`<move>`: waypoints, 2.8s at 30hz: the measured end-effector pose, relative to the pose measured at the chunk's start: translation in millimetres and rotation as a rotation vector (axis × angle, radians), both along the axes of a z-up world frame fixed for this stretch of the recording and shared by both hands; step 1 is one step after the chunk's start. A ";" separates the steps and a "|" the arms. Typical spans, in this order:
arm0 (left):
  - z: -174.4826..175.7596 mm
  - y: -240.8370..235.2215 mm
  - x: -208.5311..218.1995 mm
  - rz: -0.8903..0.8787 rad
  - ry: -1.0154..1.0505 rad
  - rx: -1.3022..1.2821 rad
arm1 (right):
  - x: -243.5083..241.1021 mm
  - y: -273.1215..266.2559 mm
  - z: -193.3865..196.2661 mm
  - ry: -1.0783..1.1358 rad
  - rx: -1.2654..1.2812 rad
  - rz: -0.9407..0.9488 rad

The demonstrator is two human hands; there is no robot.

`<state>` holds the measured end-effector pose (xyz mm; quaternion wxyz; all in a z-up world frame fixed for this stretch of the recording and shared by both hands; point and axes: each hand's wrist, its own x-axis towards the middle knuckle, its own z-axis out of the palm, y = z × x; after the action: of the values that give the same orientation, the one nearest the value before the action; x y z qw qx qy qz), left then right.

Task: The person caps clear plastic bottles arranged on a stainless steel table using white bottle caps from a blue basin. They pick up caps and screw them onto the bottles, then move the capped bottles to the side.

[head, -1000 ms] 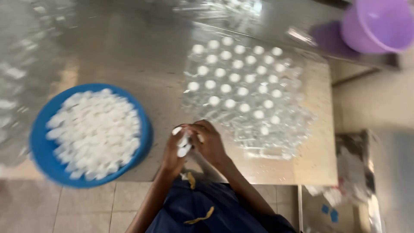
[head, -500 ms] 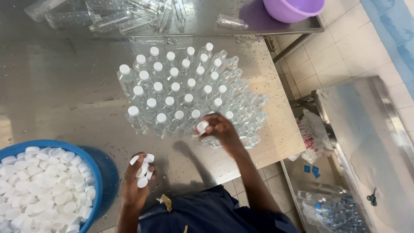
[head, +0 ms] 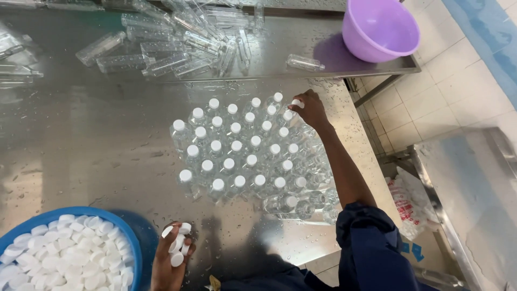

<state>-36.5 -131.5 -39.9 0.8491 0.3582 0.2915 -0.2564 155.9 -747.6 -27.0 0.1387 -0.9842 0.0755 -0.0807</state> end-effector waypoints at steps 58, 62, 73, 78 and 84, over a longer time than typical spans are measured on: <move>37.3 -66.3 3.7 -0.226 0.153 -0.235 | -95.8 48.3 59.1 -0.040 0.192 0.207; 17.6 -48.8 -2.0 -0.193 0.128 -0.239 | -94.9 53.1 69.0 0.077 0.295 0.180; 8.3 -64.3 -0.9 -0.153 0.180 -0.261 | -68.0 32.0 70.1 0.529 0.533 0.069; 53.6 -80.0 11.0 -0.281 -0.010 -0.413 | -74.2 60.8 98.8 0.485 0.583 -0.045; 63.2 -90.5 -3.2 -0.300 -0.001 -0.470 | -87.2 35.4 64.4 0.286 0.035 0.139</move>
<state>-39.7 -222.0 23.2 0.8618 0.1905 0.1672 -0.4395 68.7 -712.2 37.3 0.1490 -0.9859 0.0274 0.0714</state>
